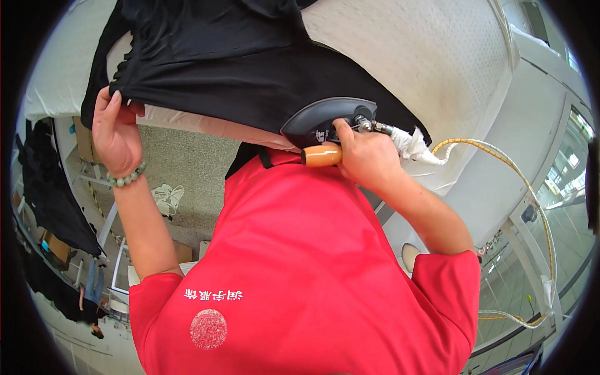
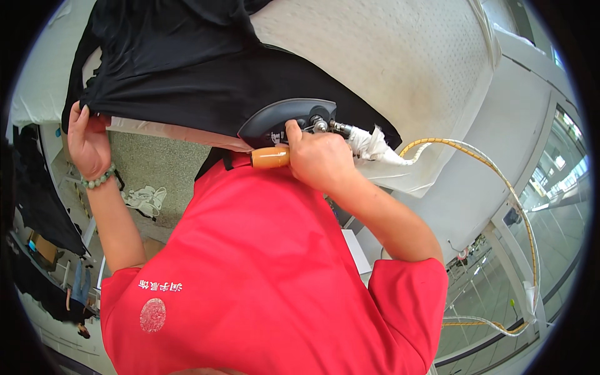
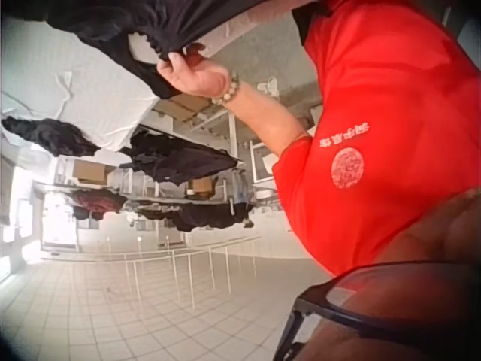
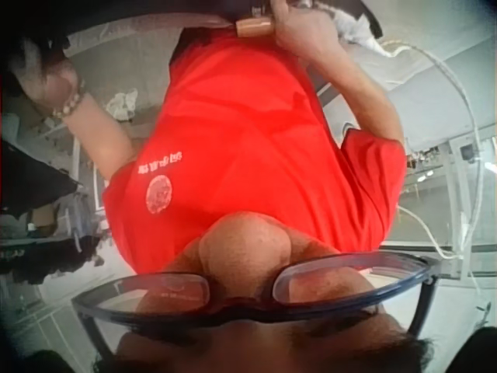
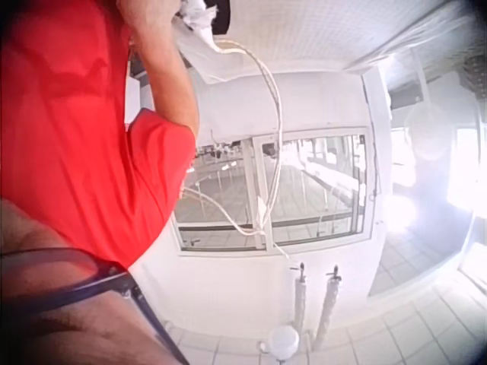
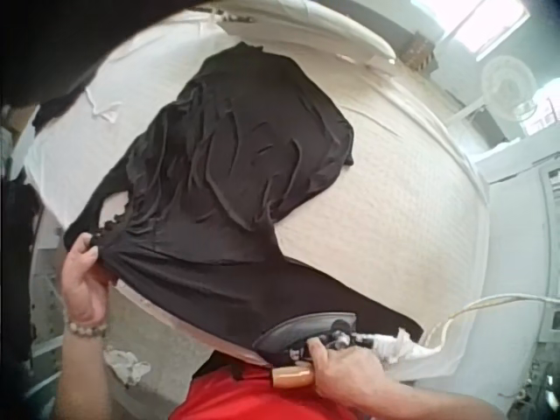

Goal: Ironing black garments on an industrial ironing board.

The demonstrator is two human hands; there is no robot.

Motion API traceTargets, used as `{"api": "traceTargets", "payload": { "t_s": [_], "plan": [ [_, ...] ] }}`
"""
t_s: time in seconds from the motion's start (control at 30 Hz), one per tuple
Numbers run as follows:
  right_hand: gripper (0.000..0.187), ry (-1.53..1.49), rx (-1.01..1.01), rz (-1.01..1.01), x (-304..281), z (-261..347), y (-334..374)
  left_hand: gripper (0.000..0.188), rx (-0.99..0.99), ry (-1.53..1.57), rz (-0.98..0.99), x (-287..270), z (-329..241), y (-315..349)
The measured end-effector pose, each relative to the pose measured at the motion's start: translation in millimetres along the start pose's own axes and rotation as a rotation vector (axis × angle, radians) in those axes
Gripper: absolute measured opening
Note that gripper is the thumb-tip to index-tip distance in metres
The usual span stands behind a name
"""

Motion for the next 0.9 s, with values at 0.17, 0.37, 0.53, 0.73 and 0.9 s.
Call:
{"api": "traceTargets", "payload": {
  "t_s": [0.17,0.37,0.53,0.73,0.9],
  "plan": [
    [0.055,-0.123,0.205,-0.081,-8.8,-43.8,20.0,0.024,0.011,0.070,-0.056,-6.2,-17.5,-7.9],
    [0.057,-0.190,0.241,-0.271,-22.1,-41.7,11.5,0.029,0.019,0.164,-0.126,-18.5,-24.4,-13.8],
    [0.052,-0.213,0.063,-0.085,-21.5,33.9,-26.6,0.031,0.009,0.133,-0.001,-14.9,-28.2,-21.2],
    [0.040,-0.190,0.335,-0.167,-29.6,-54.9,-14.5,0.032,0.007,0.131,0.012,-23.5,-26.9,-19.0],
    [0.041,-0.466,0.766,-0.253,-31.7,-236.2,41.3,0.029,0.019,0.128,-0.100,-48.0,-28.0,-10.8]
  ]
}}
Point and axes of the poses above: each hand's wrist, its own y-axis away from the middle knuckle, its own x-axis out of the palm, z = x × y, the point moved 8 cm from there along -y, towards the middle knuckle, and after that the axes turned 7 degrees about x, right-handed, at the moved point
